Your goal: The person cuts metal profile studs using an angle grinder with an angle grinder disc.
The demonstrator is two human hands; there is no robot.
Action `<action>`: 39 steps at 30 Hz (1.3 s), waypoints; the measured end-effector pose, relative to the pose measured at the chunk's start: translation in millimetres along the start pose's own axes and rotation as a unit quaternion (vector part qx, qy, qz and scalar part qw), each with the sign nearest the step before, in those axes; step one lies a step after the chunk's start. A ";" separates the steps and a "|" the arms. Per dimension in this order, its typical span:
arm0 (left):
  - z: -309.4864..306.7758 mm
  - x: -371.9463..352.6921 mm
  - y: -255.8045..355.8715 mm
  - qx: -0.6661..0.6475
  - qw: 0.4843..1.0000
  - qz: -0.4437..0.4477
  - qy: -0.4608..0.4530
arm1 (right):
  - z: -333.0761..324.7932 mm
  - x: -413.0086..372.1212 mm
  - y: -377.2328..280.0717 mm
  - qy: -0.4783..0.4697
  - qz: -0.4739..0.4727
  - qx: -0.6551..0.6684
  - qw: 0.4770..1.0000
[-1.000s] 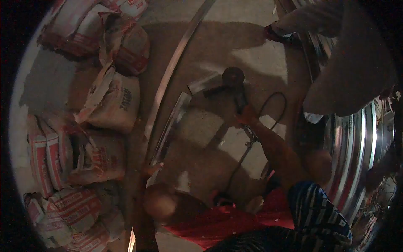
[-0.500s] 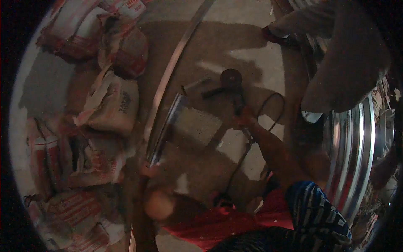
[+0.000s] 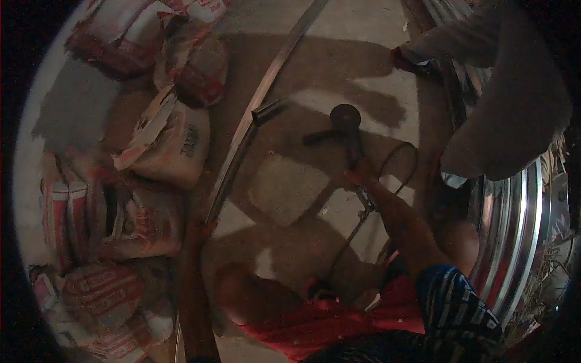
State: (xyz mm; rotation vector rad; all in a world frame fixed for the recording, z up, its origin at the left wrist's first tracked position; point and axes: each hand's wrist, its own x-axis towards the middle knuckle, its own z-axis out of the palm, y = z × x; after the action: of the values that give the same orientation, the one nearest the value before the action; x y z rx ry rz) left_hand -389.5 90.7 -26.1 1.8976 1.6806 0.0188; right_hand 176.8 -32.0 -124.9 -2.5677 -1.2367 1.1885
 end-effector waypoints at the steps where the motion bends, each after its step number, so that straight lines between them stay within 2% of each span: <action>1: 1.9 -0.6 4.4 0.001 1.000 -0.002 0.019 | 0.8 -0.1 -1.7 0.016 0.006 0.002 1.000; 3: 7.4 -7.7 8.7 0.002 0.998 -0.005 0.061 | 8.1 2.3 -4.7 0.051 0.013 0.005 0.999; 6: 4.6 -8.7 11.1 0.019 0.999 -0.045 0.010 | 16.7 10.0 -3.5 0.053 0.002 -0.064 0.997; 10: 7.3 -8.6 8.2 0.033 0.998 -0.040 0.023 | 15.8 9.7 4.1 0.053 -0.043 -0.054 0.996; 14: 11.1 -5.4 6.5 0.042 0.998 -0.040 0.035 | 13.4 4.1 -3.0 0.078 -0.018 -0.043 0.996; 17: 13.2 -5.2 5.8 0.048 0.997 -0.040 0.042 | 43.5 34.6 26.4 0.139 -0.065 -0.083 0.985; 22: 17.9 -6.1 -1.8 0.059 0.996 -0.041 0.049 | 32.7 27.7 15.3 0.122 -0.106 -0.088 0.983; 23: 17.5 -10.8 -4.7 0.061 0.996 -0.043 0.051 | 34.9 26.8 13.5 0.146 -0.128 -0.087 0.977; 25: 20.4 -14.2 -7.9 0.067 0.995 -0.045 0.055 | 21.9 12.8 0.9 0.143 -0.104 -0.052 0.983; 27: 22.9 -13.6 -13.2 0.074 0.995 -0.042 0.057 | 4.8 -6.9 -12.6 0.086 -0.014 0.011 0.996; 29: 23.2 -16.8 -21.3 0.084 0.994 -0.044 0.058 | 7.4 -11.1 -17.3 0.122 -0.009 0.021 0.992; 33: 21.6 -20.1 -45.4 0.111 0.991 -0.058 0.054 | 10.7 -17.3 -18.1 0.120 -0.002 0.091 0.989; 39: 3.4 -11.3 -67.5 0.169 0.981 -0.060 0.075 | 49.2 38.0 5.9 0.160 -0.030 0.053 0.985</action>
State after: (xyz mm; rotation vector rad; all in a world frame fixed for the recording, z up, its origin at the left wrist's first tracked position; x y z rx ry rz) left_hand -451.1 80.5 -54.2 2.0768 2.0024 -0.1875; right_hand 162.6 -22.9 -185.1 -2.4971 -1.1371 0.7683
